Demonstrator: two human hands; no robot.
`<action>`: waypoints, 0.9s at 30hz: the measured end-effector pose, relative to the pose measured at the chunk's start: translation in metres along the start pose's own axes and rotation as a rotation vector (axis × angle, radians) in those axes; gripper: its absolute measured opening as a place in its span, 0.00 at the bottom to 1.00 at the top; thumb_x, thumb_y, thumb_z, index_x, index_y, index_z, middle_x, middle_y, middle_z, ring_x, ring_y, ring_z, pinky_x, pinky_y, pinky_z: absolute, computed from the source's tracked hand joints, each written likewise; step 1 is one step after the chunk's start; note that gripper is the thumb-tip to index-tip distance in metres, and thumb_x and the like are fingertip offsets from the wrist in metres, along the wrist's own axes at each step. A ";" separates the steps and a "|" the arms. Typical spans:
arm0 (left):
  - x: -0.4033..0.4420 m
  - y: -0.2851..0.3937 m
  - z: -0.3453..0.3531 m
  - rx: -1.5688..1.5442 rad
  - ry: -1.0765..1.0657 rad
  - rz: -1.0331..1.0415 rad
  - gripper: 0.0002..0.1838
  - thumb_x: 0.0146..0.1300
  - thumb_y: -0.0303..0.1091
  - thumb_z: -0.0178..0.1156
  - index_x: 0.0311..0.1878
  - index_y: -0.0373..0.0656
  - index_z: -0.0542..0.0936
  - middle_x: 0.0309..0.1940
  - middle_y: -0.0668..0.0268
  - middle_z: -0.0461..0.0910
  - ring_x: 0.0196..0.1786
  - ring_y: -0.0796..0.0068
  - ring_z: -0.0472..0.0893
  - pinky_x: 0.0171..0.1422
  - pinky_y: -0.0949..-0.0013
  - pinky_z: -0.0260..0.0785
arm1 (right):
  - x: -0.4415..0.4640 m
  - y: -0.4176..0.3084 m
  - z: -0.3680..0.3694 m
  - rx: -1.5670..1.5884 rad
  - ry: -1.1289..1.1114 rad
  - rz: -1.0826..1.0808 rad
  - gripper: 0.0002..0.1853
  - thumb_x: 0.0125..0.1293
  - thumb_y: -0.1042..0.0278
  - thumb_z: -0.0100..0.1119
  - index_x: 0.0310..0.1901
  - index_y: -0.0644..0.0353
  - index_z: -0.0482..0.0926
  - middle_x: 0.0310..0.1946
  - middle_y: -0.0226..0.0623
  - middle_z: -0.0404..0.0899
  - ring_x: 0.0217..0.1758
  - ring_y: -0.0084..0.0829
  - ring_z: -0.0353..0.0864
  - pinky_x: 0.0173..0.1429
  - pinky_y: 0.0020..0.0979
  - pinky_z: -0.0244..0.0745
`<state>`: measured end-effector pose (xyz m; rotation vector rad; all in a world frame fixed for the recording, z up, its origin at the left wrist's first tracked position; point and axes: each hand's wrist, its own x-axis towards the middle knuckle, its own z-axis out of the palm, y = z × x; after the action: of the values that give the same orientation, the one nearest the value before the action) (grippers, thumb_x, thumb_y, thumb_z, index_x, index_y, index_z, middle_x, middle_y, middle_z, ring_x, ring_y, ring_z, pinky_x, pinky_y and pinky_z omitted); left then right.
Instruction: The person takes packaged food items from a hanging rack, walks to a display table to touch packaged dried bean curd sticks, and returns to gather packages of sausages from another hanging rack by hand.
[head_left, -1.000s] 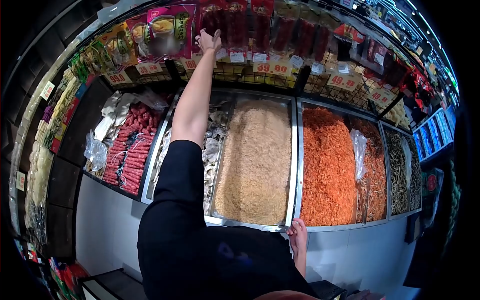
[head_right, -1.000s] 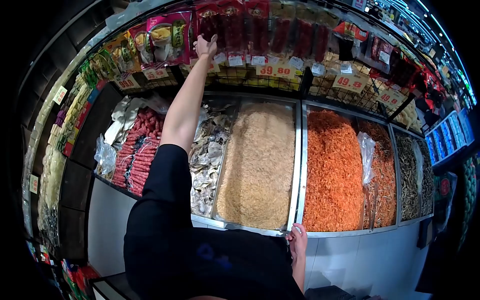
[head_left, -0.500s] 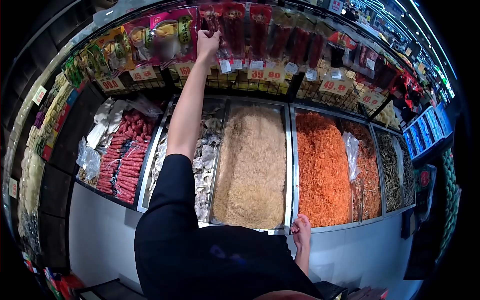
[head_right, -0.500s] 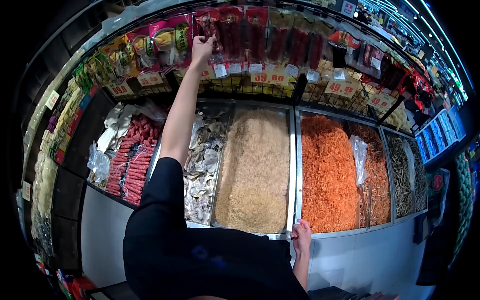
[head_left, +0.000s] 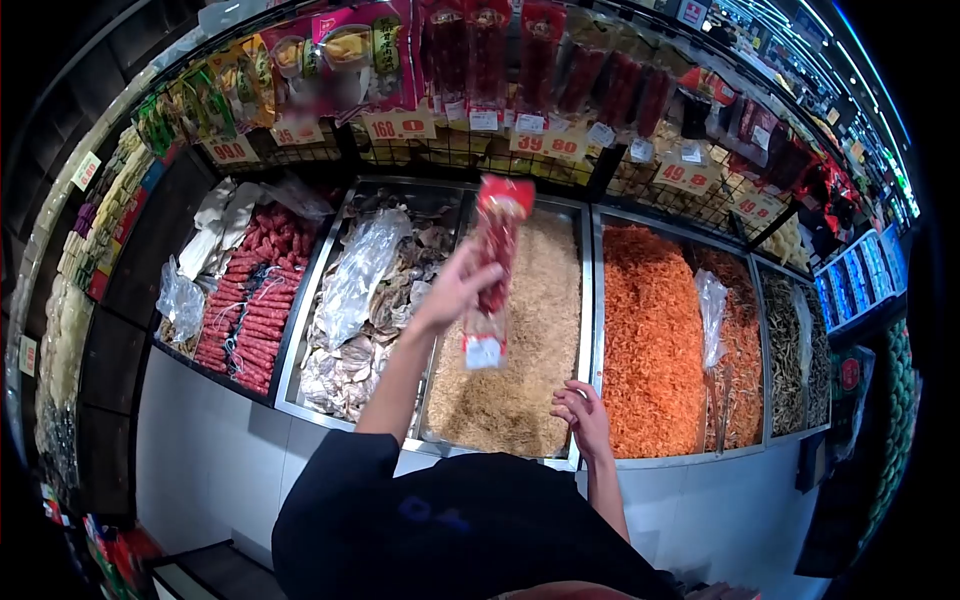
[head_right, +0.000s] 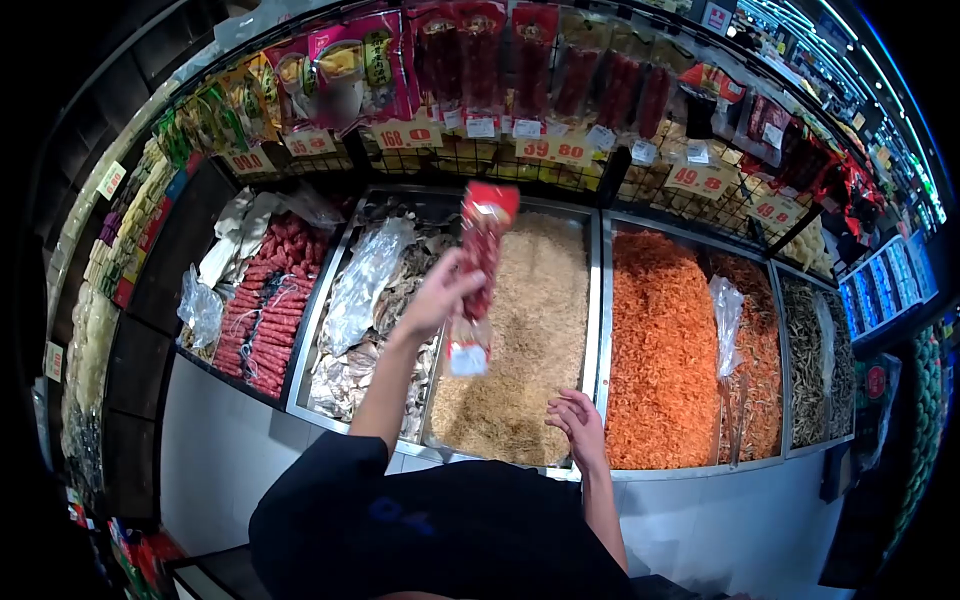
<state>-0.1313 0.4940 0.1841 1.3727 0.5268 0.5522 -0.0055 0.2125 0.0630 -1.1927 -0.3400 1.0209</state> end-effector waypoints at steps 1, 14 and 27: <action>-0.009 -0.041 0.013 0.015 -0.065 -0.090 0.22 0.65 0.39 0.60 0.57 0.39 0.68 0.48 0.58 0.77 0.50 0.69 0.77 0.50 0.63 0.74 | 0.005 -0.003 0.010 0.005 0.002 0.003 0.12 0.69 0.72 0.54 0.52 0.63 0.71 0.39 0.35 0.77 0.39 0.26 0.79 0.40 0.27 0.78; 0.023 -0.102 0.020 0.585 -0.204 -0.115 0.19 0.69 0.39 0.54 0.59 0.44 0.76 0.50 0.60 0.81 0.45 0.69 0.81 0.50 0.67 0.74 | 0.002 0.032 -0.023 0.187 0.065 0.179 0.11 0.74 0.66 0.46 0.52 0.60 0.67 0.47 0.43 0.79 0.44 0.33 0.82 0.48 0.39 0.81; 0.311 0.098 -0.061 0.586 0.693 0.601 0.33 0.56 0.47 0.68 0.59 0.40 0.68 0.54 0.52 0.71 0.58 0.55 0.71 0.60 0.57 0.65 | -0.018 0.023 -0.054 0.201 0.220 -0.029 0.15 0.75 0.63 0.44 0.55 0.65 0.68 0.44 0.50 0.80 0.44 0.38 0.82 0.53 0.40 0.77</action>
<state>0.0613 0.7513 0.2648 1.9046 0.8789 1.4784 0.0118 0.1653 0.0268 -1.1016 -0.0789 0.8668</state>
